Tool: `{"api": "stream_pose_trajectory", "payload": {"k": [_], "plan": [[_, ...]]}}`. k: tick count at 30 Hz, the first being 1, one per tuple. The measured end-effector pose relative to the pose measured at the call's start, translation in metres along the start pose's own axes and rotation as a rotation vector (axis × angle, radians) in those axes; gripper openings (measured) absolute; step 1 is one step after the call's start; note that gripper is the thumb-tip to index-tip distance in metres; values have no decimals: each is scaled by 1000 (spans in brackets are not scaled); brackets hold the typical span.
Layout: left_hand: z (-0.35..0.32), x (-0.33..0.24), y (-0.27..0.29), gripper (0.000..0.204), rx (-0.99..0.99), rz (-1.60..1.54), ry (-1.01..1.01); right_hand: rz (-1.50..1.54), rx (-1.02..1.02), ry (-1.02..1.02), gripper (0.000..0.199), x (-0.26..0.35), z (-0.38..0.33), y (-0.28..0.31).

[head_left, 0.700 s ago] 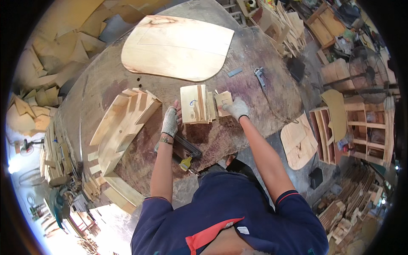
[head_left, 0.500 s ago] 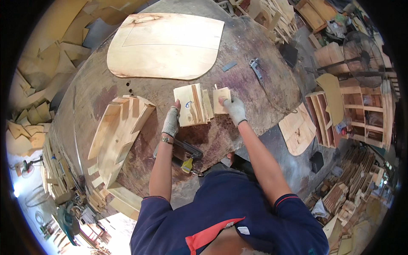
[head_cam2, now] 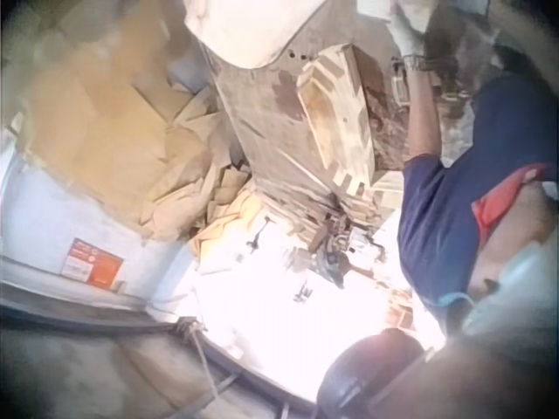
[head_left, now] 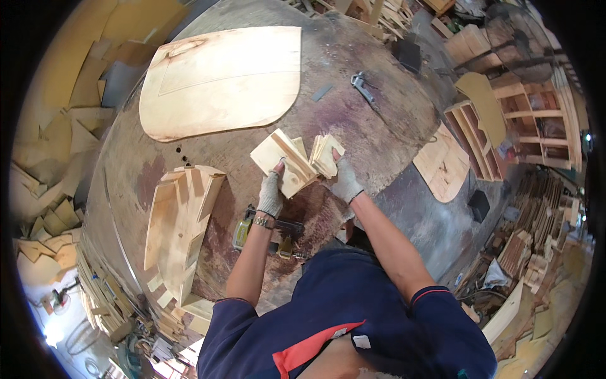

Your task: The person gathers small wooden blocks and places them on a workbench. They then use a nail gun to attach the blocks to a larger curved wooden panel, marking positions with a pen and securing the pieces in sequence.

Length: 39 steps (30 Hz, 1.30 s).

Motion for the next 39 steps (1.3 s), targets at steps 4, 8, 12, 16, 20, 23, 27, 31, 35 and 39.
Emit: {"api": "stream_pose_trajectory", "payload": {"k": [4, 8, 12, 16, 20, 23, 27, 31, 35, 39], "plan": [[-16, -7, 5, 53, 113, -90, 100, 71, 28, -29, 61, -12, -22, 11], [-49, 0, 14, 63, 223, 2, 131, 99, 51, 55, 62, -28, -52, 20], [-65, 29, 9, 68, 316, -143, 224, 110, 59, 102, 60, -25, -83, 37], [-86, 68, -15, 78, 425, -85, 90, 279, 152, 228, 59, -3, -148, 71], [-120, 120, -37, 90, 557, 93, 31, 526, 328, 638, 65, 36, -252, 126], [-145, 174, -40, 93, 646, 117, 280, 734, 584, 756, 88, 33, -346, 162], [-189, 269, -79, 97, 857, 301, 515, 639, 267, 1056, 84, 2, -462, 220], [-249, 376, -148, 98, 1136, 571, 658, 783, 208, 1323, 74, -35, -555, 304], [-322, 498, -192, 99, 1424, 699, 783, 695, -356, 1588, 66, -116, -655, 413], [-365, 589, -204, 99, 1499, 759, 961, 801, -606, 1610, 60, -180, -717, 455]]}}
Point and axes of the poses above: each hand's wrist, its own z-axis towards the middle knuckle, its own y-axis out of the back of the hand, x = y × z, the point moved 6 cm from there along z, towards the middle knuckle, and after that the axes turned 4 degrees about y, right-handed, at the moved point
